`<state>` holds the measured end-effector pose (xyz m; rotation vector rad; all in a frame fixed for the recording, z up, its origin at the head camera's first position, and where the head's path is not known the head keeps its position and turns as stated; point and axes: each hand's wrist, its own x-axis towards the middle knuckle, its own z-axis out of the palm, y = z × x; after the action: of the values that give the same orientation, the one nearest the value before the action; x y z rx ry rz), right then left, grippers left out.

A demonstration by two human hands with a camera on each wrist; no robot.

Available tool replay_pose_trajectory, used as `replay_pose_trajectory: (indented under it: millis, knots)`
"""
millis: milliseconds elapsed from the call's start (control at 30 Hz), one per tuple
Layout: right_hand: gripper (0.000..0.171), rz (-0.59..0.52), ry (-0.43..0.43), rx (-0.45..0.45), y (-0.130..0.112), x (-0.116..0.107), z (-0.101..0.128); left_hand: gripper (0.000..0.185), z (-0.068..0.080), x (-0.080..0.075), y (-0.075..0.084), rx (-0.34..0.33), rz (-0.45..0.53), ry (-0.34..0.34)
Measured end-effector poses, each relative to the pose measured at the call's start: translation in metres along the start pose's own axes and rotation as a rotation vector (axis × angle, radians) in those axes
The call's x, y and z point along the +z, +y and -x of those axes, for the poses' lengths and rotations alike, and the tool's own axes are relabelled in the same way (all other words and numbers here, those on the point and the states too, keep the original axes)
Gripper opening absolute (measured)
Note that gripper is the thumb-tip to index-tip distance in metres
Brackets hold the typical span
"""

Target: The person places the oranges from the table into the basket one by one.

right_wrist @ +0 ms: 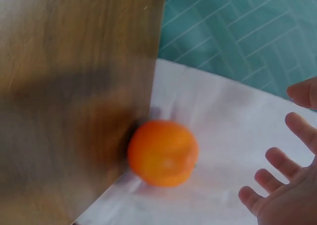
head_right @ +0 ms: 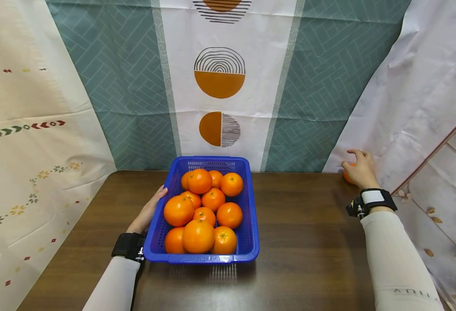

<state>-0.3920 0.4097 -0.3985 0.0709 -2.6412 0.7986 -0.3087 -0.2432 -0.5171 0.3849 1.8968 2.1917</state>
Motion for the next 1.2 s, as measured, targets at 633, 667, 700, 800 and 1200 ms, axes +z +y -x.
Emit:
replay_pose_trajectory:
  millis: [633,667,700,800,1200]
  knots:
    - [0.065,0.123,-0.036,0.058,0.036,0.006,-0.004,0.059,0.0,-0.001,0.001,-0.016,-0.019,0.011]
    - [0.065,0.122,-0.038,0.063,0.038,0.006,-0.004,0.059,0.0,-0.001,0.001,-0.018,-0.021,0.01]
    - [0.065,0.121,-0.037,0.067,0.039,0.005,-0.004,0.06,-0.001,-0.001,0.001,-0.018,-0.021,0.007]
    - [0.067,0.125,-0.043,0.09,0.042,-0.002,-0.003,0.06,-0.006,0.003,-0.002,-0.016,-0.013,0.002]
    - [0.073,0.118,-0.058,0.14,0.059,0.011,-0.016,0.061,-0.001,0.001,0.0,0.004,0.001,-0.03]
